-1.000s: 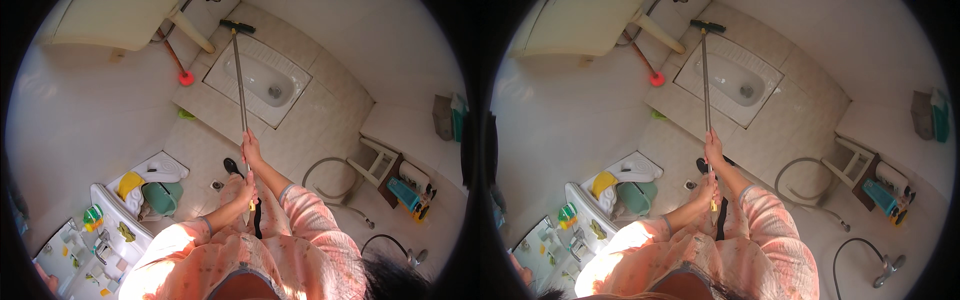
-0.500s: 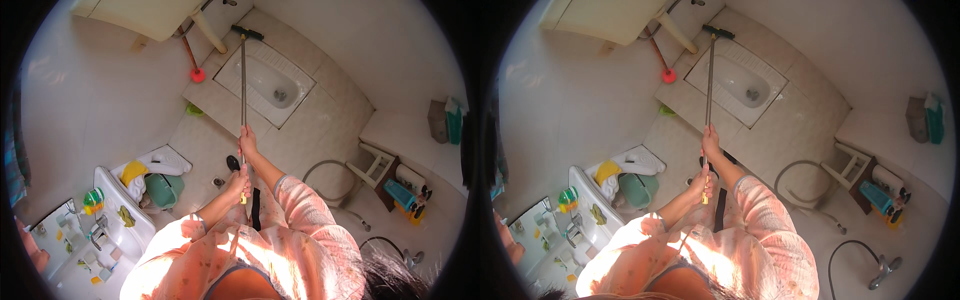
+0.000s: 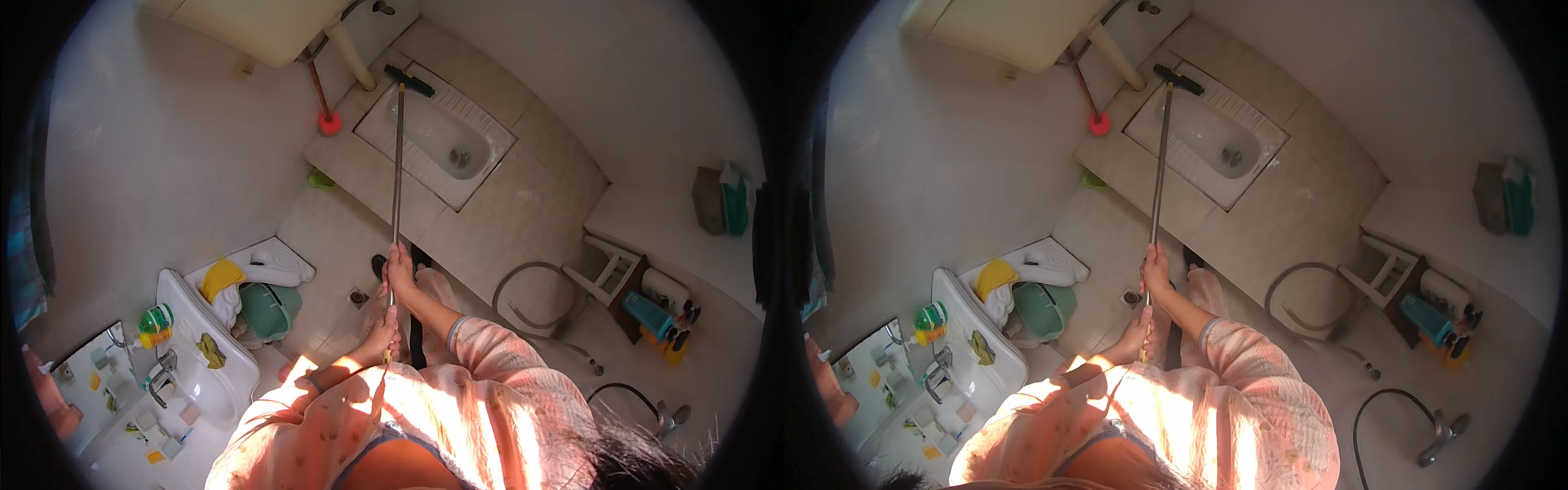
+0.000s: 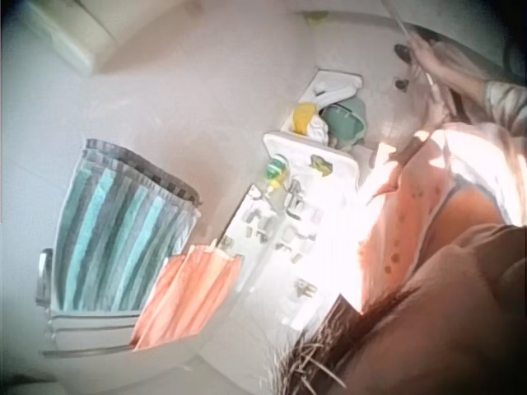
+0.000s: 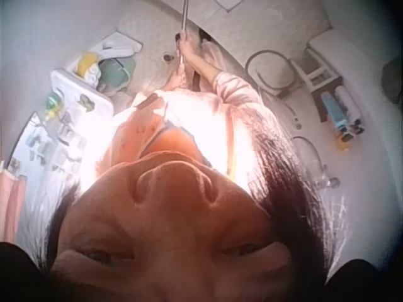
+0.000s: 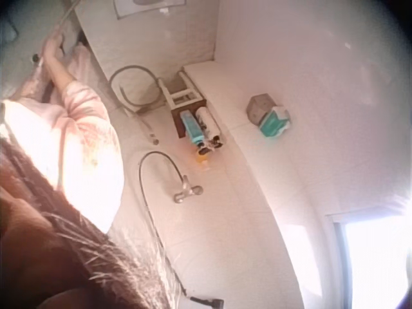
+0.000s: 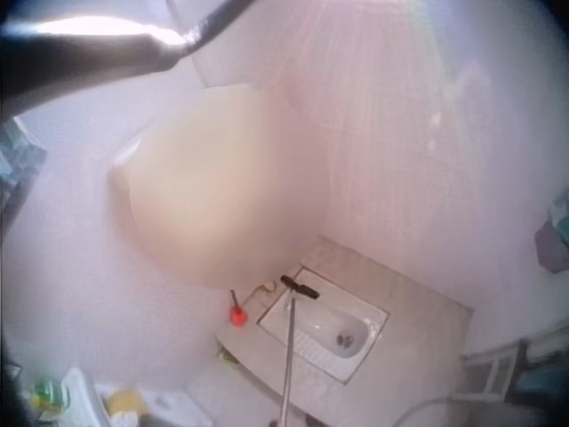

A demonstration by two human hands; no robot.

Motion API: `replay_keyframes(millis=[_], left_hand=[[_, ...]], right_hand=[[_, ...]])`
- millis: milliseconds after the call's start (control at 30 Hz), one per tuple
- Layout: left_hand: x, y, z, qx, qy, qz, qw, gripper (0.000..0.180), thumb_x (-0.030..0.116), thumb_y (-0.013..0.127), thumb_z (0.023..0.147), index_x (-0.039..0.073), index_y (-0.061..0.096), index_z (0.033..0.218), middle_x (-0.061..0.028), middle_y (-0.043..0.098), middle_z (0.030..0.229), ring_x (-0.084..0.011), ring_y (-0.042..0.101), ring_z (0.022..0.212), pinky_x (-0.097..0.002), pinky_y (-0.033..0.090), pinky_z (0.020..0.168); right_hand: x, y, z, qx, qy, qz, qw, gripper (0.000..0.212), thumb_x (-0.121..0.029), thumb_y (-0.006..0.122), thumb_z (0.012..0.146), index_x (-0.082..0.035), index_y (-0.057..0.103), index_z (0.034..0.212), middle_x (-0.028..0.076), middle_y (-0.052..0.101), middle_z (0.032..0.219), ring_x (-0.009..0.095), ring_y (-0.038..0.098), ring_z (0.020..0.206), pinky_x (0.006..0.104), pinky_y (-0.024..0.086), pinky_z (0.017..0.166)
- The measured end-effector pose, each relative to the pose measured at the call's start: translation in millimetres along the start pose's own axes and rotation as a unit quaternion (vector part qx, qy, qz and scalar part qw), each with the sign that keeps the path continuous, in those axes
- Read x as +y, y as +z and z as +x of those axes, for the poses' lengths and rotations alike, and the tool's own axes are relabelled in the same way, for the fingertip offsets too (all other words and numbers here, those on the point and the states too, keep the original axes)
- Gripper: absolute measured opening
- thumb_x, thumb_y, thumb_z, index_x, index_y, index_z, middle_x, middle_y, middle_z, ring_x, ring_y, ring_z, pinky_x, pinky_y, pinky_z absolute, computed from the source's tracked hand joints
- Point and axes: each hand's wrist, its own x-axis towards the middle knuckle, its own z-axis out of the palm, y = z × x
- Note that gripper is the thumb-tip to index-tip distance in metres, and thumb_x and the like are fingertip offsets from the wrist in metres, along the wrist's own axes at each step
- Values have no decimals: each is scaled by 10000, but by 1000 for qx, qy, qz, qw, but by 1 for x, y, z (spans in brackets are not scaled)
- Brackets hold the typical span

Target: The person sprays water on a squat toilet and the surrounding floor with a hose, applies cleaning liquid from a bottle, uses a plunger on the toilet, and scrubs the floor using a long-handled squeegee.

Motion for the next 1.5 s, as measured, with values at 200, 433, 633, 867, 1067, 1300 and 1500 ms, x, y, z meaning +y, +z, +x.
replay_keyframes(millis=[200, 433, 633, 867, 1067, 1300, 1500], left_hand=[[45, 10, 26, -4, 40, -3, 999, 454, 572, 371, 898, 137, 341, 770, 15, 301, 531, -90, 277, 380, -245, 286, 353], [-45, -66, 10, 12, 110, 145, 983, 451, 556, 370, 909, 139, 381, 739, 28, 336, 547, -99, 307, 411, -277, 319, 381], [33, -19, 5, -3, 22, 77, 997, 506, 580, 372, 894, 125, 358, 675, 15, 301, 514, -107, 284, 379, -268, 295, 366], [-30, -68, -17, 3, 122, 224, 967, 513, 564, 361, 905, 126, 417, 643, 6, 372, 544, -94, 352, 436, -258, 289, 383], [10, -52, -10, -38, -43, 87, 995, 468, 549, 399, 900, 122, 414, 710, 14, 376, 518, -106, 316, 372, -271, 250, 338], [-3, -67, -29, -19, 15, 285, 958, 502, 553, 384, 901, 70, 456, 784, -26, 419, 533, -138, 382, 398, -271, 334, 385], [2, -76, -26, -27, 27, 312, 949, 551, 586, 413, 876, 45, 518, 869, -44, 477, 579, -161, 454, 511, -312, 419, 533]], right_hand=[[-40, 3, 28, -8, -17, -10, 1000, 476, -321, 357, 948, -58, 287, 1339, 10, 368, 483, 125, 365, 292, 281, 335, 250], [15, 21, -27, -7, 7, 30, 1000, 390, -332, 333, 962, -48, 330, 1230, 27, 402, 511, 140, 391, 315, 296, 352, 263], [-13, 7, 9, 31, -45, -23, 998, 291, -294, 319, 965, -64, 367, 1137, 38, 401, 480, 153, 423, 315, 290, 380, 285], [31, 16, -44, 8, -11, -23, 1000, 279, -334, 316, 967, -63, 349, 1028, 68, 453, 522, 193, 473, 322, 322, 408, 282], [4, 2, -14, 31, -39, -44, 998, 244, -301, 317, 967, -59, 340, 949, 82, 464, 529, 206, 502, 346, 343, 432, 297], [32, -5, -41, 13, -16, 10, 1000, 258, -293, 316, 967, -40, 334, 1011, 114, 498, 605, 229, 535, 399, 366, 464, 325], [10, -25, -56, -3, 74, 92, 993, 319, -351, 302, 964, -68, 313, 1112, 148, 545, 685, 288, 598, 479, 391, 504, 372]])
